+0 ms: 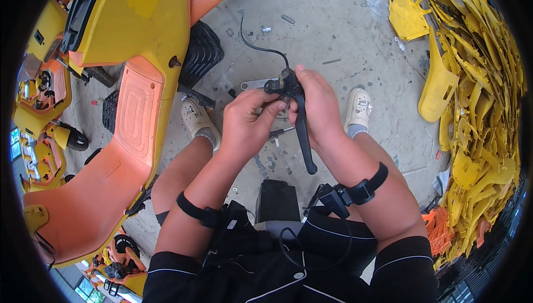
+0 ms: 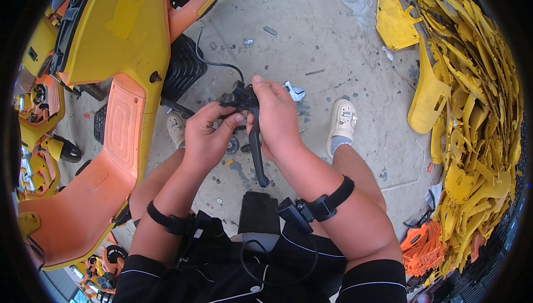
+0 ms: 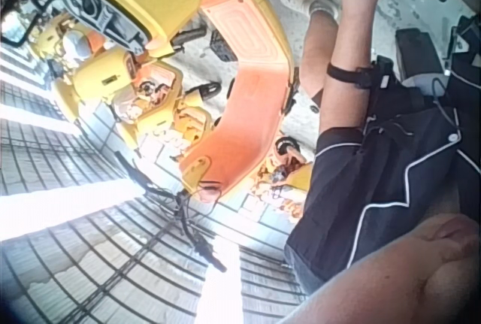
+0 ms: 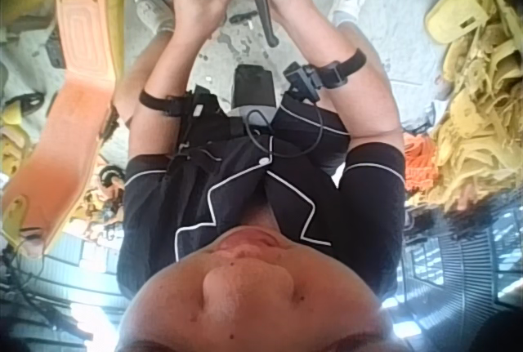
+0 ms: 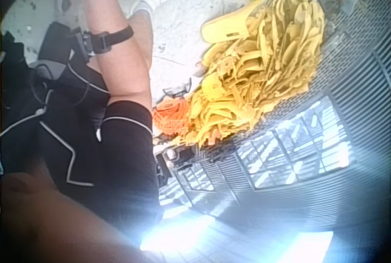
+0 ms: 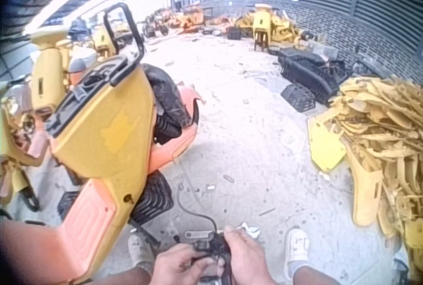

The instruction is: The person sits on the floor and assembles a scooter brake lever mechanism. They pick up a screw and insert it into the lever housing, then use a screwdriver to tighten the screw, securing the lever in place.

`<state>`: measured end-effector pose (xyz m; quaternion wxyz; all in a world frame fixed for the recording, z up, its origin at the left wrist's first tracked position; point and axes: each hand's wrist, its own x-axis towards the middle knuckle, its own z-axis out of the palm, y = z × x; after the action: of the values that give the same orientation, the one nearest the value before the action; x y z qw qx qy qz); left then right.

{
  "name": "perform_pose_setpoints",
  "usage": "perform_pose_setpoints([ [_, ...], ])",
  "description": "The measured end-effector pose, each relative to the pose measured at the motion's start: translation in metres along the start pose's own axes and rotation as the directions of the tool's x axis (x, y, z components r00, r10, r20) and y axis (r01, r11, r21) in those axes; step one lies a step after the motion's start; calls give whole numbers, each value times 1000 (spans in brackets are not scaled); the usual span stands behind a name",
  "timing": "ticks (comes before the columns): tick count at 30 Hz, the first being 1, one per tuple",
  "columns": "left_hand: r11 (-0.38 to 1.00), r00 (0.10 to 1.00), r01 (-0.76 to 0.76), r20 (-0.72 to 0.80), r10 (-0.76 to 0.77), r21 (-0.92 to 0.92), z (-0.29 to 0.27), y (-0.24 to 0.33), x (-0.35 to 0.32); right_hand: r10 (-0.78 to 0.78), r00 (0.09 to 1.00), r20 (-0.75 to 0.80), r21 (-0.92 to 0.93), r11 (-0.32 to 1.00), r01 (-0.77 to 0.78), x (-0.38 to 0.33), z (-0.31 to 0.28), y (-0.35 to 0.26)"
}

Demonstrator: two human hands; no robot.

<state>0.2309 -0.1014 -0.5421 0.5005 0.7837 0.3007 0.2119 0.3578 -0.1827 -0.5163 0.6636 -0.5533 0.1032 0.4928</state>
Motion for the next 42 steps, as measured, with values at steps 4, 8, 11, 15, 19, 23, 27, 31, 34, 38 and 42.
perform_pose_setpoints([
  [4,981,986,-145,-61,154,131,-2,2,2,-15,1000,20,-30,999,16,0,-2,0],
  [8,940,943,-238,-172,284,245,5,6,2,57,998,-35,102,993,-53,-5,3,7],
  [11,902,908,-308,-191,374,301,8,7,6,173,984,-41,178,970,-163,-12,5,4],
  [15,993,994,-105,35,103,54,-3,5,10,59,998,-6,42,997,-59,-3,-1,0],
  [19,899,867,355,450,-213,-258,-22,-7,9,136,982,134,-165,980,-113,3,-9,-10],
  [23,746,728,561,644,-237,-359,-30,-7,8,202,957,211,-302,944,-133,-1,-11,-17],
  [27,769,723,562,633,-277,-305,-31,2,11,215,949,231,-308,941,-138,1,-12,-18],
  [31,830,796,485,533,-288,-276,-27,3,10,189,961,203,-365,925,-105,6,-15,-18],
  [34,856,861,444,391,-326,-265,-14,-5,2,154,981,119,-298,948,-113,9,-15,-6],
  [38,967,965,253,75,-252,1,4,3,-2,172,985,-25,-170,970,-174,13,-9,11],
  [42,973,997,18,-81,1,231,9,10,0,254,966,-47,-90,962,-257,13,-5,6],
])
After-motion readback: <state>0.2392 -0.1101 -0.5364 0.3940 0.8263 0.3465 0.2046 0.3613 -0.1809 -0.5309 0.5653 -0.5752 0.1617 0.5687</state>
